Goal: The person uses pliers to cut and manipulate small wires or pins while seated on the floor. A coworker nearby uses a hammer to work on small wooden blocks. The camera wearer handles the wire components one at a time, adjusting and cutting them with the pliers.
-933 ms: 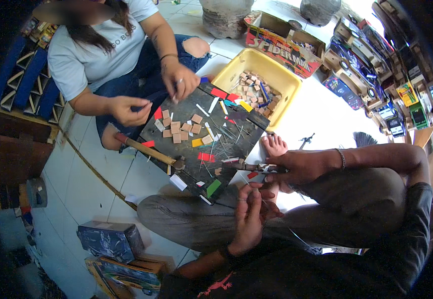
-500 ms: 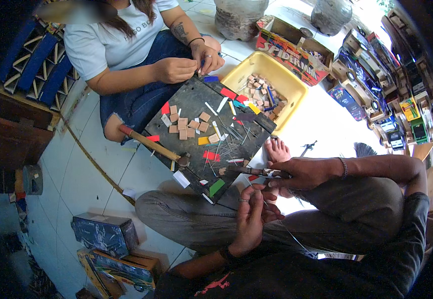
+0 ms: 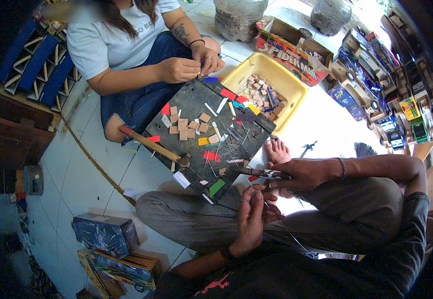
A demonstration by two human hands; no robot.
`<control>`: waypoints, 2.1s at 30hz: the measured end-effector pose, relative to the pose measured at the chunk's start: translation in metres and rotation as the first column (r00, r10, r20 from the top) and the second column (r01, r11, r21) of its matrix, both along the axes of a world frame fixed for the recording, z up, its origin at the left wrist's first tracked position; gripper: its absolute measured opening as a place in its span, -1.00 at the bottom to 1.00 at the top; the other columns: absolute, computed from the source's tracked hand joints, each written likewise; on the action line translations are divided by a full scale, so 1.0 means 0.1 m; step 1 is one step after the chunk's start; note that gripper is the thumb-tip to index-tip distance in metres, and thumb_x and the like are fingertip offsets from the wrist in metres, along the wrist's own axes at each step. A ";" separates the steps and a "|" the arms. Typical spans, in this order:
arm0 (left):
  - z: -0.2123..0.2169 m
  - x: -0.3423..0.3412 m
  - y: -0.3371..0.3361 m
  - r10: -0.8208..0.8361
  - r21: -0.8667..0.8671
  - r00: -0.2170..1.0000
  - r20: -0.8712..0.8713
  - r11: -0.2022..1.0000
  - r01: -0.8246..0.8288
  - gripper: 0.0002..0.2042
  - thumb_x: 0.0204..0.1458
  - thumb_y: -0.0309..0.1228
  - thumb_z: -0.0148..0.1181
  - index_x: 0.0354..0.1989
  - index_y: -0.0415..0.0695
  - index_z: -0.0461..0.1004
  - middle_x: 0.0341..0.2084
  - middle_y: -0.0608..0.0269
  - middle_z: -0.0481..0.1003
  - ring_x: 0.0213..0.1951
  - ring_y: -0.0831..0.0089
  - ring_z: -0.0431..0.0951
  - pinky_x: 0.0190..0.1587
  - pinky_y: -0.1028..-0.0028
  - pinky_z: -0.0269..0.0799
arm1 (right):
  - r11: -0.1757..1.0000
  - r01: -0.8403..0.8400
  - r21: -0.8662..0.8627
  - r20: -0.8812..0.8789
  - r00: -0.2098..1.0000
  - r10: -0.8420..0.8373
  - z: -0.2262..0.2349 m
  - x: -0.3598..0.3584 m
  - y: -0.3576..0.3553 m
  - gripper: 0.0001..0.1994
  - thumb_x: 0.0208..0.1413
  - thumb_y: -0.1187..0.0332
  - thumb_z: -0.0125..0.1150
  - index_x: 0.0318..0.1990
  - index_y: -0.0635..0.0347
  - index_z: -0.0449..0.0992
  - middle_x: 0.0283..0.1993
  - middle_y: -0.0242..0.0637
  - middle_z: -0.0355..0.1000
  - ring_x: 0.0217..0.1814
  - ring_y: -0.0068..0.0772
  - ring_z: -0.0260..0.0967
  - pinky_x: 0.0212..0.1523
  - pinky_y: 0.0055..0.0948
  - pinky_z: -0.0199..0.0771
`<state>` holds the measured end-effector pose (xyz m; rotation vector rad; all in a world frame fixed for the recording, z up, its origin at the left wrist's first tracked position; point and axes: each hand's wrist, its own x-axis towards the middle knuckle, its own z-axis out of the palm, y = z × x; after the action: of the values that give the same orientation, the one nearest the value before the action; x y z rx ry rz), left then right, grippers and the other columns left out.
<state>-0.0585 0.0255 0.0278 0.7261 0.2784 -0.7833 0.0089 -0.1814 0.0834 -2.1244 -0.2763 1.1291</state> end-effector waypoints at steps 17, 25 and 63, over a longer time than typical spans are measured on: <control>-0.01 0.03 0.02 -0.011 0.001 1.000 -0.004 1.000 0.011 -0.71 0.33 -0.21 -0.22 0.11 -0.06 0.12 -0.23 0.16 0.40 -0.36 0.51 0.52 -0.24 0.34 0.62 | 1.000 -0.003 0.018 -0.043 0.999 0.003 -0.04 -0.01 -0.01 -0.60 0.25 0.09 0.00 -0.09 0.33 0.38 -0.26 0.15 0.41 -0.13 0.08 0.42 -0.04 -0.11 0.37; 0.00 0.03 0.01 -0.006 0.033 0.999 -0.034 0.999 0.008 -0.72 0.33 -0.21 -0.24 0.11 -0.04 0.14 -0.24 0.19 0.40 -0.38 0.52 0.50 -0.24 0.34 0.62 | 0.990 -0.125 -0.066 0.033 0.991 0.127 -0.12 -0.01 -0.01 -0.54 0.28 0.11 -0.02 0.14 0.30 0.25 -0.29 0.10 0.47 -0.25 -0.07 0.51 -0.24 -0.22 0.49; -0.14 0.00 -0.05 0.116 0.083 0.993 0.011 0.990 -0.117 -0.76 0.33 -0.28 -0.16 0.06 -0.10 0.27 -0.47 0.36 0.34 -0.48 0.58 0.36 -0.40 0.55 0.34 | 0.998 0.059 0.038 -0.056 0.997 -0.057 -0.05 0.01 -0.19 -0.60 0.25 0.10 -0.01 -0.01 0.29 0.42 -0.15 0.18 0.46 -0.01 0.02 0.43 0.06 -0.16 0.34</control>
<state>-0.0587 0.0203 0.0136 0.7838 0.3466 -0.6614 0.0104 -0.2008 0.0789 -2.0504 -0.2087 1.1378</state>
